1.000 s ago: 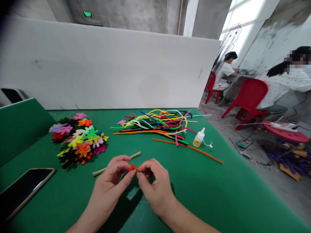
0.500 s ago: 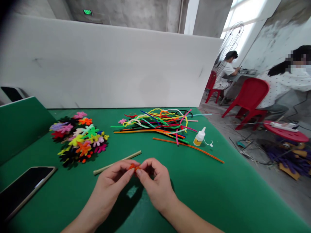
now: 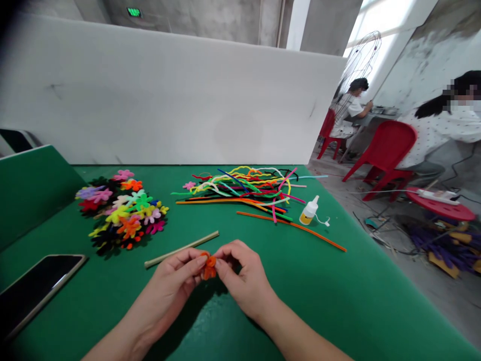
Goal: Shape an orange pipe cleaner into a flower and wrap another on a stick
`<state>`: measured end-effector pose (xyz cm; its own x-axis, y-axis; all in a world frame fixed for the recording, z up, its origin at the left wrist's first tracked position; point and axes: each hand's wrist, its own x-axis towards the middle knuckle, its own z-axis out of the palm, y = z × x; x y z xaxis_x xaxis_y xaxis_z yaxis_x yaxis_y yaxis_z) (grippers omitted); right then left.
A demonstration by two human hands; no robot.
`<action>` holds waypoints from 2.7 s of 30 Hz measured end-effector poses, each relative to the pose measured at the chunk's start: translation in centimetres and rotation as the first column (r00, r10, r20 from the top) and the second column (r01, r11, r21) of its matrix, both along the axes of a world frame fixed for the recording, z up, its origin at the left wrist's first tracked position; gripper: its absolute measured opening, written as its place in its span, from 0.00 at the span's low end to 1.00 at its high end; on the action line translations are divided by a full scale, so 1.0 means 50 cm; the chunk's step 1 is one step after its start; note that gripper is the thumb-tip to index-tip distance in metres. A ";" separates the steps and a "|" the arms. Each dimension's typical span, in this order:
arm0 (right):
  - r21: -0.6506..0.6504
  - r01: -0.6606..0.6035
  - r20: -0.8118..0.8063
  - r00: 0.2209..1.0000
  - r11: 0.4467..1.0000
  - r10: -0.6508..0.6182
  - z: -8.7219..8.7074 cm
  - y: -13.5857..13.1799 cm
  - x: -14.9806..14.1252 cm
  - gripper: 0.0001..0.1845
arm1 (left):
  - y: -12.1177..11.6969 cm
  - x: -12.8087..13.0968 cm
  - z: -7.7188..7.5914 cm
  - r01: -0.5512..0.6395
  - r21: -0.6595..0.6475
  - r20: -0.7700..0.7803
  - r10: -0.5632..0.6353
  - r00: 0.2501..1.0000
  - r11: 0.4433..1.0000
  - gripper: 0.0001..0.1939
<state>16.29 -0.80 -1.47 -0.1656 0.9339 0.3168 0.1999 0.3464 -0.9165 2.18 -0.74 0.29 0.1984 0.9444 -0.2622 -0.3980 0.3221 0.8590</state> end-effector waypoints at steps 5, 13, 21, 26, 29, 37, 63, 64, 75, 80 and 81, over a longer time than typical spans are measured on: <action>0.105 -0.014 0.060 0.998 0.994 0.008 0.007 0.002 0.004 0.06 | 0.003 -0.001 -0.006 0.008 -0.014 0.009 -0.008 1.000 1.000 0.06; 0.141 -0.031 0.067 0.998 0.989 0.022 0.009 0.003 0.010 0.05 | 0.000 0.000 0.003 -0.005 0.027 -0.094 0.007 0.996 1.000 0.06; 0.046 -0.039 0.151 0.988 0.998 0.032 0.008 -0.004 0.005 0.06 | -0.004 0.001 0.003 0.054 0.050 -0.172 -0.045 0.984 0.997 0.06; -0.064 -0.012 0.132 0.991 0.998 0.020 0.005 -0.005 0.001 0.10 | -0.007 0.001 0.002 0.059 0.079 -0.193 -0.043 0.980 0.995 0.06; -0.076 -0.011 0.107 0.994 0.997 0.019 0.005 -0.005 0.000 0.10 | -0.008 0.003 0.000 0.050 0.093 -0.209 -0.030 0.977 0.994 0.06; 0.106 0.005 0.072 0.997 0.994 -0.013 0.010 -0.008 0.002 0.02 | -0.014 0.002 0.004 0.041 0.453 -0.484 0.207 0.851 0.890 0.04; -0.435 -0.370 -0.485 0.864 0.821 0.133 0.003 -0.007 -0.003 0.14 | -0.019 -0.010 -0.013 0.458 0.770 -0.635 0.469 0.614 0.444 0.09; -0.443 -0.388 -0.521 0.845 0.808 0.120 0.003 -0.007 -0.004 0.13 | -0.019 -0.010 -0.012 0.460 0.765 -0.640 0.460 0.615 0.450 0.08; -0.515 -0.572 -0.770 0.636 0.639 -0.052 0.006 -0.010 -0.011 0.12 | -0.018 -0.006 -0.010 0.409 0.718 -0.662 0.370 0.652 0.563 0.07; -0.504 -0.278 -0.524 0.851 0.818 -0.034 0.001 0.001 -0.005 0.12 | -0.006 0.001 -0.009 0.116 0.471 -0.570 0.201 0.797 0.874 0.06; -0.469 -0.207 -0.465 0.885 0.858 -0.040 0.001 0.003 -0.003 0.11 | -0.003 0.002 -0.009 0.074 0.403 -0.522 0.163 0.837 0.912 0.06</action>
